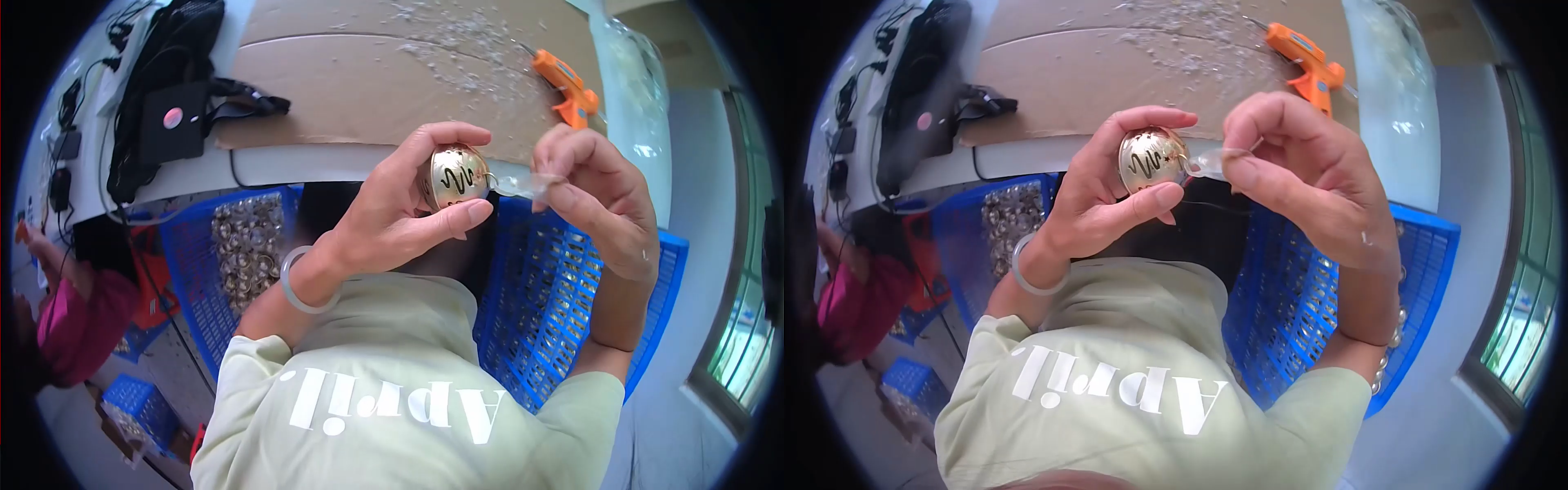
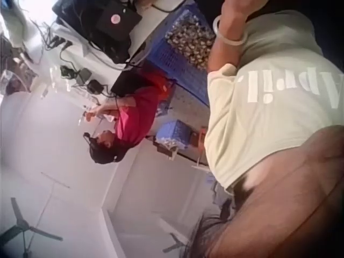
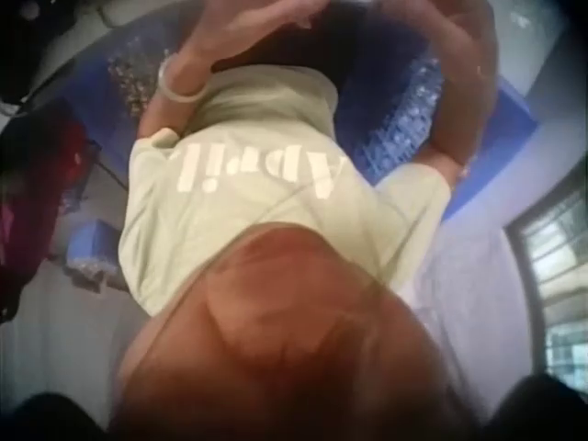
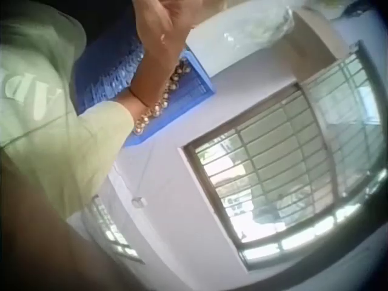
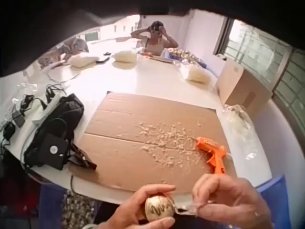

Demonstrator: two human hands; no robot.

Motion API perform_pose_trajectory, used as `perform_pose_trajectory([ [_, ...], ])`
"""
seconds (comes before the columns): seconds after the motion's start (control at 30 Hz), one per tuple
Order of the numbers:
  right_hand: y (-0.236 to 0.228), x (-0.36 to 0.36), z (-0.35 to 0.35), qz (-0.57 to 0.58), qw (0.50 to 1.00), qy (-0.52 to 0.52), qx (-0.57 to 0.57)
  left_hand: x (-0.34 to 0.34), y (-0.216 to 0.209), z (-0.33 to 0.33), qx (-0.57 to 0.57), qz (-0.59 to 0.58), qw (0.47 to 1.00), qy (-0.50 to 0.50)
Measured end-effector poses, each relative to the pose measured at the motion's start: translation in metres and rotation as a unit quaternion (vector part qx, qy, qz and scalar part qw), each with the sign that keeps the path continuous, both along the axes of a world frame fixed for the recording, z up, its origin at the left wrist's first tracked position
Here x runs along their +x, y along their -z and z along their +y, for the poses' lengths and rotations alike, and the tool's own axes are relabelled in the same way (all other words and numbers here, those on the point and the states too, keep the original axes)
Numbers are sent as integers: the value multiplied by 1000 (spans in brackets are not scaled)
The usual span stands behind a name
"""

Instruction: Applying hot glue to gold-colored Christmas ornaments and attaching white ribbons.

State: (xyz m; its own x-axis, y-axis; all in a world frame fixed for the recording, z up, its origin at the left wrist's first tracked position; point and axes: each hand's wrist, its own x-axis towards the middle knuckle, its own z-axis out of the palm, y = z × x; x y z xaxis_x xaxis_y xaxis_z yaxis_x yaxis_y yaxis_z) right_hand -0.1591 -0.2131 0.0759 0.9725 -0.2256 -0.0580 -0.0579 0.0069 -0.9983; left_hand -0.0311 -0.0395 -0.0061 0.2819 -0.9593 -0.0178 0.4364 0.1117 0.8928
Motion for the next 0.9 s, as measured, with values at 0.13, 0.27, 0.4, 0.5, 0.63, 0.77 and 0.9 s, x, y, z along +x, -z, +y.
perform_pose_trajectory([
  [0.13, 17, 44, 16, -27, 997, -33, 63, 9, 5, 27, -1, 17, 993, -121],
  [0.27, 29, 64, 30, -16, 997, -35, 60, 13, 12, 41, -35, 55, 985, -161],
  [0.4, 34, 71, 30, -17, 997, -41, 58, 17, 17, 44, -59, 42, 983, -171],
  [0.5, 34, 71, 29, -20, 998, -38, 36, 22, 17, 49, -32, -53, 986, -156],
  [0.63, 33, 72, 35, -30, 999, -19, -26, 22, 18, 45, -41, -139, 973, -179],
  [0.77, 31, 74, 41, -38, 999, -18, -32, 26, 19, 47, -48, -183, 971, -144],
  [0.9, 28, 75, 40, -15, 999, -32, -26, 32, 22, 45, -53, -159, 983, -76],
])
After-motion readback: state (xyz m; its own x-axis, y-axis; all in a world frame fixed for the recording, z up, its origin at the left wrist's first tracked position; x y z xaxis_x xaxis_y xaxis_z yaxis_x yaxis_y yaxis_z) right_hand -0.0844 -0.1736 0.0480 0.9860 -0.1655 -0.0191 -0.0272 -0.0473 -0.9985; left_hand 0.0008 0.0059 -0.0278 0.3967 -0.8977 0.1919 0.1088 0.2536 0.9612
